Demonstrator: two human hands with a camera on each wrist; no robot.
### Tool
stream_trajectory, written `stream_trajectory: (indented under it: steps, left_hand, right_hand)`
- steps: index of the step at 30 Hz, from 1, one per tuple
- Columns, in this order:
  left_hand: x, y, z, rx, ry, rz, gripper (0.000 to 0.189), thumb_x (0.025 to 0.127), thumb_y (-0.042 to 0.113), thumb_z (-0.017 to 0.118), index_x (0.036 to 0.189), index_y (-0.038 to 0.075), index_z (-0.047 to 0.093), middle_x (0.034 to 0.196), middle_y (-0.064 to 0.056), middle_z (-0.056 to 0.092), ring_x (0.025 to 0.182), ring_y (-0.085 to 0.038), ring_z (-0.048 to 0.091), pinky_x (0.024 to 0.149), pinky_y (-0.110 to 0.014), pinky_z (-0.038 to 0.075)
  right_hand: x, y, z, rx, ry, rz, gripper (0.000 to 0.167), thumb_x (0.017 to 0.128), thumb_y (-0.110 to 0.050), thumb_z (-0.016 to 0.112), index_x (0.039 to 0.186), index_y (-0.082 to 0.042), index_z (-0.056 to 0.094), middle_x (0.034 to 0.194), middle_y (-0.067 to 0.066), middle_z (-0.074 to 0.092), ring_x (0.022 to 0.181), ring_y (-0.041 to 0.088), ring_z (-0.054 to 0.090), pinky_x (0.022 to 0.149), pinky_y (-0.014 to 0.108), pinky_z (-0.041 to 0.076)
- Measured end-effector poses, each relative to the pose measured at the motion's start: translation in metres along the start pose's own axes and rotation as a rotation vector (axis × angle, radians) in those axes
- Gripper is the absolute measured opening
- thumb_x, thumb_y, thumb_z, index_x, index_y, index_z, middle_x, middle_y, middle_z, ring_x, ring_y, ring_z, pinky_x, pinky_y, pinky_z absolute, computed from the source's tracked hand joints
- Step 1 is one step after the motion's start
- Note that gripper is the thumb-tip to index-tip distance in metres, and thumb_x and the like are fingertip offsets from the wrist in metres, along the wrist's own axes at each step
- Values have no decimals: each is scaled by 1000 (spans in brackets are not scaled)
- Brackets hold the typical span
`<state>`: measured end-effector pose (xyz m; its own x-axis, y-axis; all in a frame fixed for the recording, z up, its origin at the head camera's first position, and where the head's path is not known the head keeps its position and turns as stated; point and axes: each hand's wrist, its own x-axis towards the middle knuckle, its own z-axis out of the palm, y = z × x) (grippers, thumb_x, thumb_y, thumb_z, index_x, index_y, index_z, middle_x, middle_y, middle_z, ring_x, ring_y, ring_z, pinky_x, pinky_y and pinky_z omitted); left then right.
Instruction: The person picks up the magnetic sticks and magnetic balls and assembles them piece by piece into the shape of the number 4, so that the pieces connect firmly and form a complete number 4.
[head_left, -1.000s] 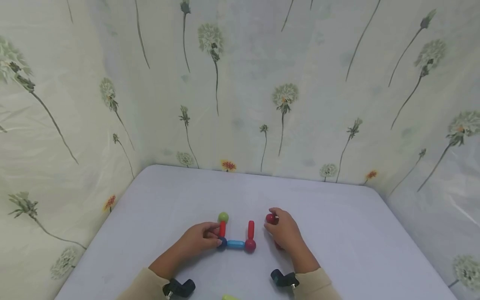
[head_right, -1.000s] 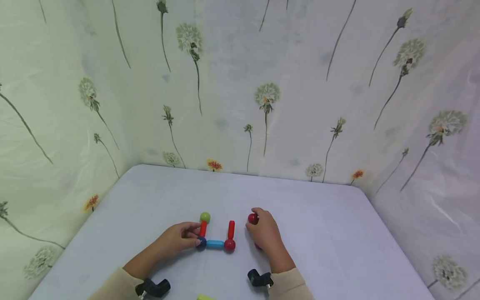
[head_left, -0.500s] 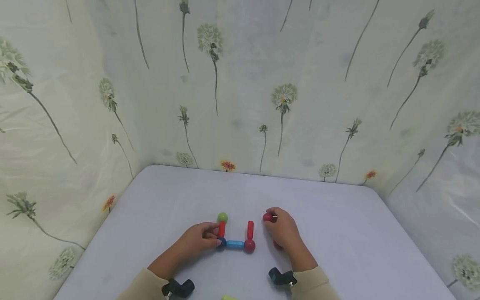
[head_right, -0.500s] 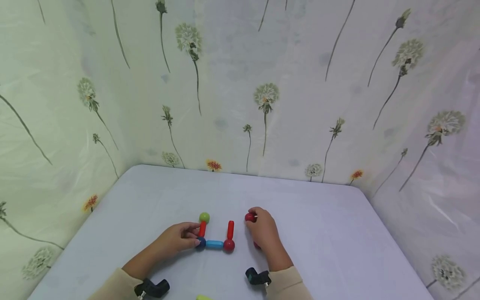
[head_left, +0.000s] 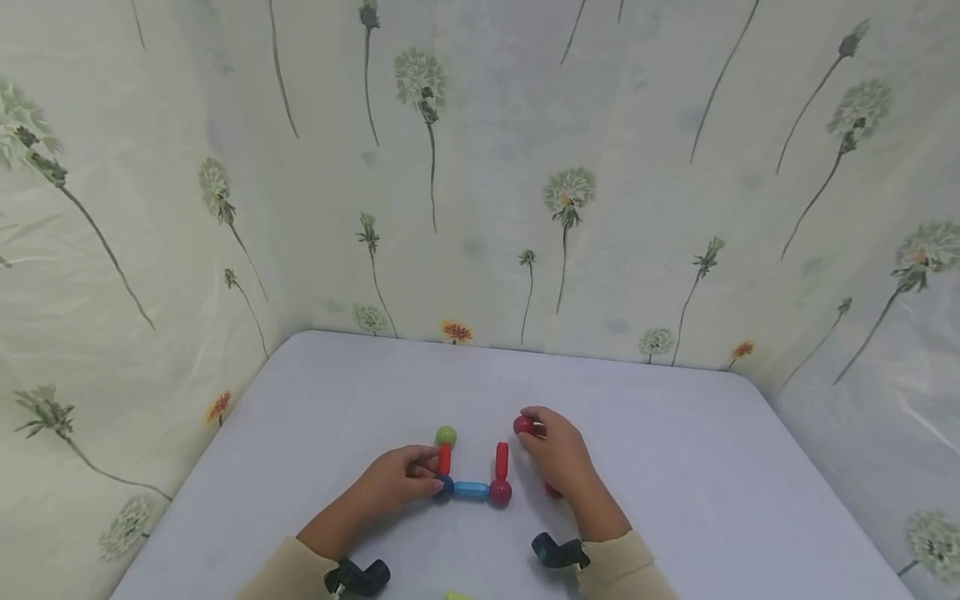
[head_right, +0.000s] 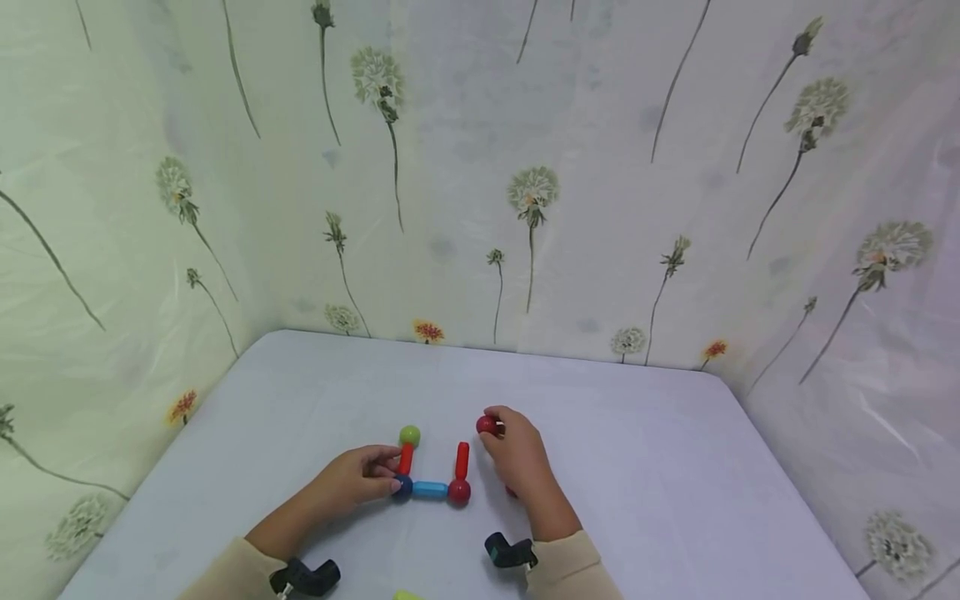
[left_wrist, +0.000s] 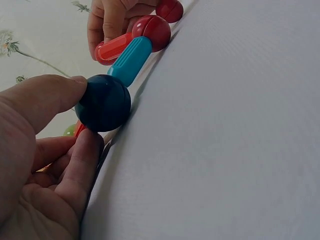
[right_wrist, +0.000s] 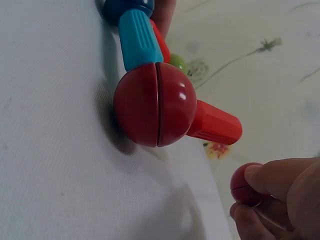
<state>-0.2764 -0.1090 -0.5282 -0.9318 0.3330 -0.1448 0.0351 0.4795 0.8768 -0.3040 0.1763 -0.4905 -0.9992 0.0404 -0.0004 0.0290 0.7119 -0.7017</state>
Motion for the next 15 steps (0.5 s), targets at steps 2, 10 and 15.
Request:
stream_trajectory:
  steps: [2, 10, 15]
  left_hand:
    - [0, 0, 0, -1, 1, -1, 61, 90, 30, 83, 143, 9, 62, 117, 1, 72, 105, -16, 65, 94, -39, 59]
    - [1, -2, 0, -7, -1, -5, 61, 89, 31, 84, 143, 10, 62, 117, 1, 72, 104, -16, 65, 93, -38, 59]
    - [2, -5, 0, -10, -4, 3, 62, 89, 31, 84, 143, 10, 62, 117, 1, 72, 105, -16, 66, 93, -39, 59]
  right_hand:
    - [0, -2, 1, 1, 1, -21, 45, 98, -20, 74, 142, -19, 62, 138, 7, 66, 131, 32, 63, 102, 52, 56]
    - [-5, -12, 2, 58, -55, -36, 46, 100, -24, 72, 145, -26, 61, 141, 3, 65, 134, 29, 61, 103, 50, 56]
    - [-8, -16, 2, 60, -110, -87, 45, 101, -22, 70, 145, -25, 61, 140, 4, 66, 133, 31, 61, 104, 51, 56]
